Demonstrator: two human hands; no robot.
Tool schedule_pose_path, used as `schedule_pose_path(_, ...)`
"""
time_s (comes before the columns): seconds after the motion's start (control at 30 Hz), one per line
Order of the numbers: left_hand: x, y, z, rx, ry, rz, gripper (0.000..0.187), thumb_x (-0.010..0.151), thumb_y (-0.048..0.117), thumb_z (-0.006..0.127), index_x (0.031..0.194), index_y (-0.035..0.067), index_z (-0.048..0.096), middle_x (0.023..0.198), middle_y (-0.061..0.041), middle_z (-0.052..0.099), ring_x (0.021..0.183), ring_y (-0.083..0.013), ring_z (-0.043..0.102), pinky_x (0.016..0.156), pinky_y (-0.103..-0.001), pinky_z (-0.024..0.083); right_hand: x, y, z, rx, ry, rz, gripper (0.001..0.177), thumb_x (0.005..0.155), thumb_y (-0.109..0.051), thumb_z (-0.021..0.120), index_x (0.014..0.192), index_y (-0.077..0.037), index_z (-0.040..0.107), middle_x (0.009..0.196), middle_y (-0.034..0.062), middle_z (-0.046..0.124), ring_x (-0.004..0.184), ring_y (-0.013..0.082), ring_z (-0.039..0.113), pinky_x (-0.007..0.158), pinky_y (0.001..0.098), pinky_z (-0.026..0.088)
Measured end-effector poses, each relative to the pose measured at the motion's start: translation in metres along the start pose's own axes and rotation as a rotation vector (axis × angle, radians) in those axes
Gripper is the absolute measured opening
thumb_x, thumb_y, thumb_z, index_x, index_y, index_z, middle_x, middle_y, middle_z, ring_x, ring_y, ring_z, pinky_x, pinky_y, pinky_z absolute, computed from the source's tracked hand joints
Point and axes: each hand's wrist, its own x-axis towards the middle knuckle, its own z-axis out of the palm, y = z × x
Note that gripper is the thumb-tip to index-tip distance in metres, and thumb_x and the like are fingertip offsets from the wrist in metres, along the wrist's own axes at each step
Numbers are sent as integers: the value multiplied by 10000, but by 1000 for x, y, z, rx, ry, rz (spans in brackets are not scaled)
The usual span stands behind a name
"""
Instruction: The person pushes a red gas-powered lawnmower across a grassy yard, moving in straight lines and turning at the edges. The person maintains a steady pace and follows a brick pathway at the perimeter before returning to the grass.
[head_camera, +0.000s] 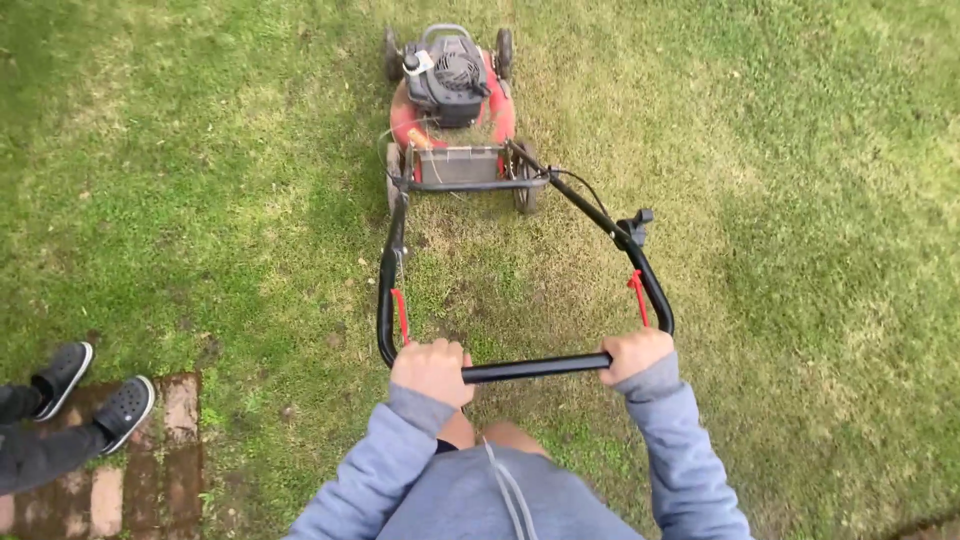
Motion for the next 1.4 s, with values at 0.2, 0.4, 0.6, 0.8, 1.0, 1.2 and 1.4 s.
schedule_pose_path(0.2,62,-47,32,-78,67,160,230,689,432,613,660,206,577,587,4,551,491,-242,620,524,-391,459,73,10,-10,37,4,9,355,495,-649,678,724,-385,738,629,-85,699,733,175,739,733,354,585)
schedule_pose_path(0.4,161,-104,42,-82,250,416,216,728,410,570,708,201,520,634,-9,469,489,-217,552,566,-362,442,176,24,-31,-16,65,42,331,492,-661,661,695,-410,735,644,-100,702,718,161,731,709,347,582)
schedule_pose_path(0.6,242,-144,75,-67,282,444,296,880,453,468,781,185,542,671,-13,455,510,-200,546,579,-336,454,270,46,-34,22,59,15,276,538,-631,672,669,-393,722,616,-96,691,682,162,728,684,345,582)
schedule_pose_path(0.8,353,-189,64,-23,253,330,293,882,380,552,655,203,499,591,-4,450,464,-223,536,527,-346,437,382,52,-63,100,72,-54,277,532,-598,692,660,-353,711,579,-65,677,658,207,724,658,381,580)
schedule_pose_path(1.0,451,-230,78,21,265,296,306,840,412,592,638,209,484,586,2,448,471,-215,537,524,-332,432,493,70,-94,79,4,-43,307,571,-656,653,661,-366,699,589,-97,683,679,169,734,668,346,580)
schedule_pose_path(1.2,546,-256,84,48,279,218,281,830,375,613,626,205,521,579,-7,467,481,-227,546,538,-335,441,591,91,-113,108,1,-78,328,571,-665,658,649,-349,693,585,-91,685,646,179,735,627,349,580)
schedule_pose_path(1.4,644,-302,107,99,318,204,275,820,331,611,610,195,497,579,-15,456,464,-234,518,542,-356,433,701,112,-141,75,24,-102,329,530,-619,659,643,-313,694,558,-56,682,622,202,737,623,381,587)
